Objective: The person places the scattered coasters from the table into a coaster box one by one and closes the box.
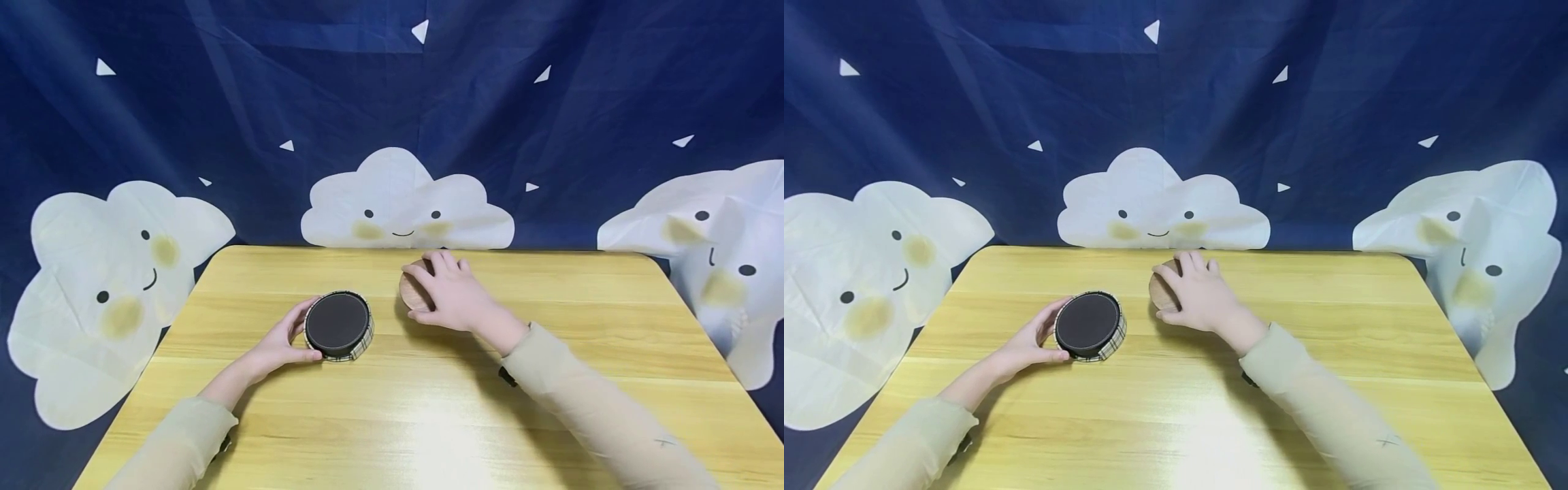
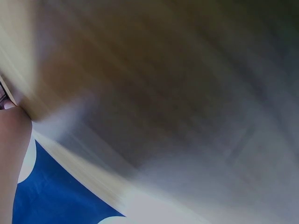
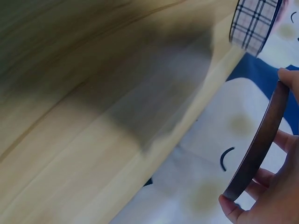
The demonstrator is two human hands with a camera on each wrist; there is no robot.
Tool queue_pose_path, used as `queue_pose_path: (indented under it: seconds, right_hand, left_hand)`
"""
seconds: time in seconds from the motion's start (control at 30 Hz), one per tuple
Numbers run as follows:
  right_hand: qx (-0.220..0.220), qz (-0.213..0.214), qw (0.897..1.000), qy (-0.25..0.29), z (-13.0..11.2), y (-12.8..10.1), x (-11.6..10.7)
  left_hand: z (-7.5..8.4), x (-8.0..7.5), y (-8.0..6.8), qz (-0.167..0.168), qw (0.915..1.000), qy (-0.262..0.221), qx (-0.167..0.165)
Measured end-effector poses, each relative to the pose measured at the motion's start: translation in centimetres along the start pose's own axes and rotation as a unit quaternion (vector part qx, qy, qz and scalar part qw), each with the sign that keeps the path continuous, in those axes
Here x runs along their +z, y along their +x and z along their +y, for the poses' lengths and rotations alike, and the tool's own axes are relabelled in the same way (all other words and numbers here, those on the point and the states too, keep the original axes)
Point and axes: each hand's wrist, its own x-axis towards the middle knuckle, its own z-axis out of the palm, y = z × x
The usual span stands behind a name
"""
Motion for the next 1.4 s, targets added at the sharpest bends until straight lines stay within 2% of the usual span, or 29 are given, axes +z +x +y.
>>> queue_pose_path:
  seconds: [0.23,0.5,0.8,1.03,1.4]
  right_hand:
    - [-0.019,-0.006,1.000,-0.010,-1.8,1.3,0.2]
    - [-0.053,-0.016,0.998,-0.014,-4.0,2.9,0.5]
    - [-0.086,-0.031,0.996,-0.022,-6.3,4.4,1.3]
    - [-0.094,-0.064,0.993,-0.035,-8.1,5.5,2.1]
    - [-0.092,-0.098,0.991,-0.018,-10.0,6.5,2.9]
  left_hand:
    - [0.0,0.0,0.0,0.001,1.0000,0.000,-0.003]
    - [0.0,0.0,0.0,-0.006,0.9998,-0.014,0.013]
    - [0.0,0.0,0.0,-0.010,0.9999,-0.008,0.009]
    - [-0.1,-0.1,0.0,-0.008,0.9999,-0.002,0.006]
    - [0.0,0.0,0.0,-0.009,0.9999,0.007,0.005]
